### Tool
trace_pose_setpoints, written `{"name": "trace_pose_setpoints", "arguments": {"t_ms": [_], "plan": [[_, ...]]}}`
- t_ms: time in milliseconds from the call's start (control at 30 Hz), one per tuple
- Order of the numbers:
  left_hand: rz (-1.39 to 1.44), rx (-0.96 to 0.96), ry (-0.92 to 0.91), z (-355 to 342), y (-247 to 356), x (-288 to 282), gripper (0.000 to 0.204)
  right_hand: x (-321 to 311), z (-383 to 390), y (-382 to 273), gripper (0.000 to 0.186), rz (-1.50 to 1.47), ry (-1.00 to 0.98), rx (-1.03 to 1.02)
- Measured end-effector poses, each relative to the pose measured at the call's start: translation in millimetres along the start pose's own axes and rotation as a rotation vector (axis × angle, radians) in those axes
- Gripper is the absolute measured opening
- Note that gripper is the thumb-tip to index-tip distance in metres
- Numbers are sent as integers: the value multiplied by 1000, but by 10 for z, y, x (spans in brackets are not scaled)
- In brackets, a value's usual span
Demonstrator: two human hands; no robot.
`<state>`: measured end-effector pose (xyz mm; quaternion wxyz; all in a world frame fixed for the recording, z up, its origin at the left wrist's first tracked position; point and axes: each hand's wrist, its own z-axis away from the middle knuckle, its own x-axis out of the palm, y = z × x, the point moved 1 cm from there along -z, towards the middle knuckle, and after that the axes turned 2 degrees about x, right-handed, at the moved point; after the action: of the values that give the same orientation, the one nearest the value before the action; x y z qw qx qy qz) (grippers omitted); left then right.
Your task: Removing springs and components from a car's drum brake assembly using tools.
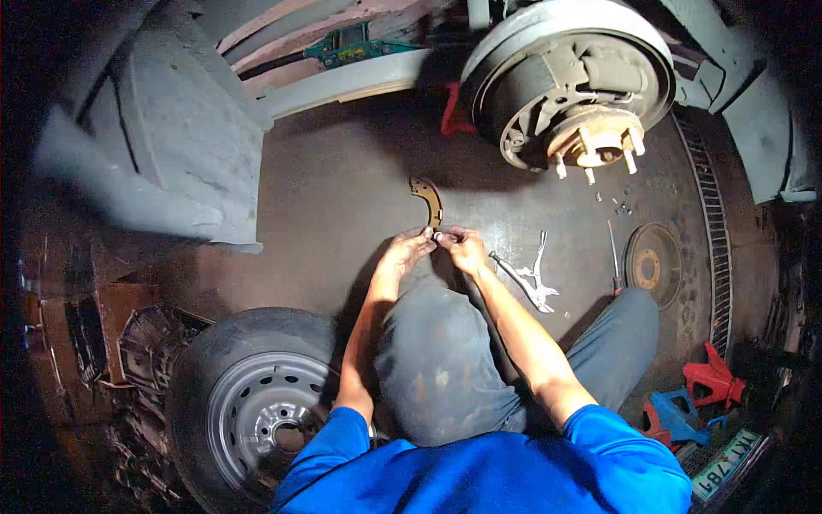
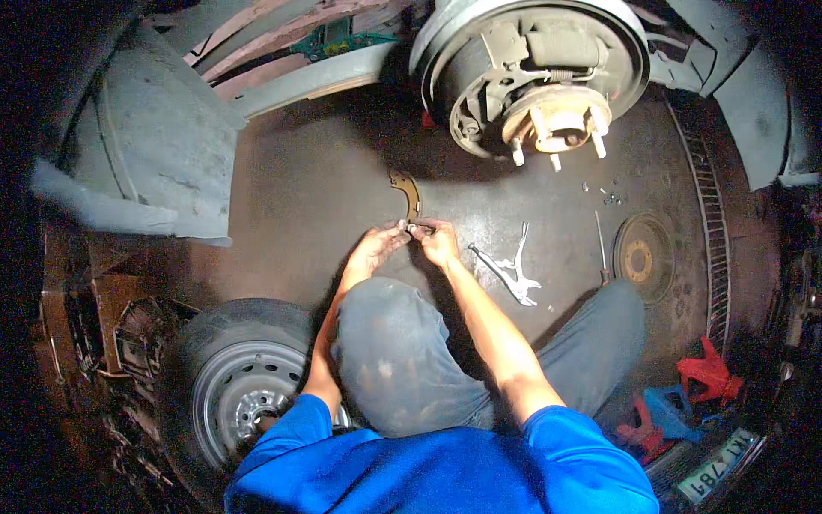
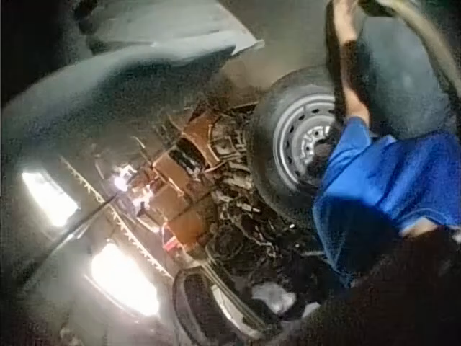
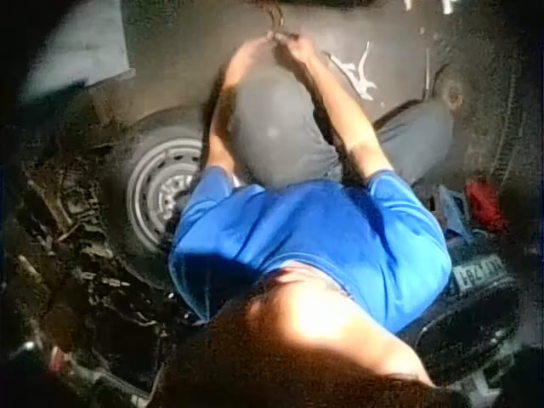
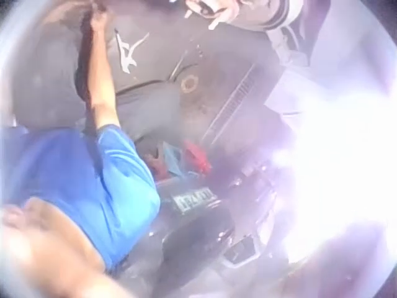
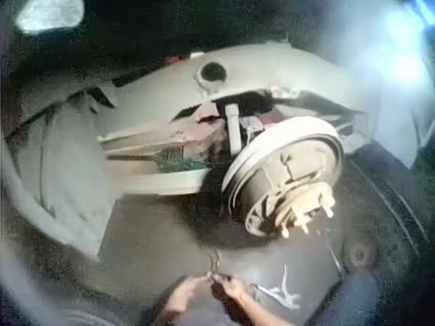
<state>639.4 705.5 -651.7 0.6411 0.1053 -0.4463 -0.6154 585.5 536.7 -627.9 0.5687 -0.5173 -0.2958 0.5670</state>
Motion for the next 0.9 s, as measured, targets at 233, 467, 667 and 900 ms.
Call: {"name": "trace_pose_setpoints", "arguments": {"t_ms": [233, 467, 667, 900], "plan": [[84, 90, -26, 45, -106, -125, 38, 139, 86, -31, 24, 34, -24, 58], [72, 117, 36, 133, 1, -250, 42, 301, -80, -21, 25, 149, -19, -87], [-234, 110, -50, 47, 202, -338, 47, 364, -235, 119, 22, 188, -46, -155], [-1309, 335, 196, -601, 224, -82, 56, -322, -58, 64, 36, 166, 129, -61]]}}
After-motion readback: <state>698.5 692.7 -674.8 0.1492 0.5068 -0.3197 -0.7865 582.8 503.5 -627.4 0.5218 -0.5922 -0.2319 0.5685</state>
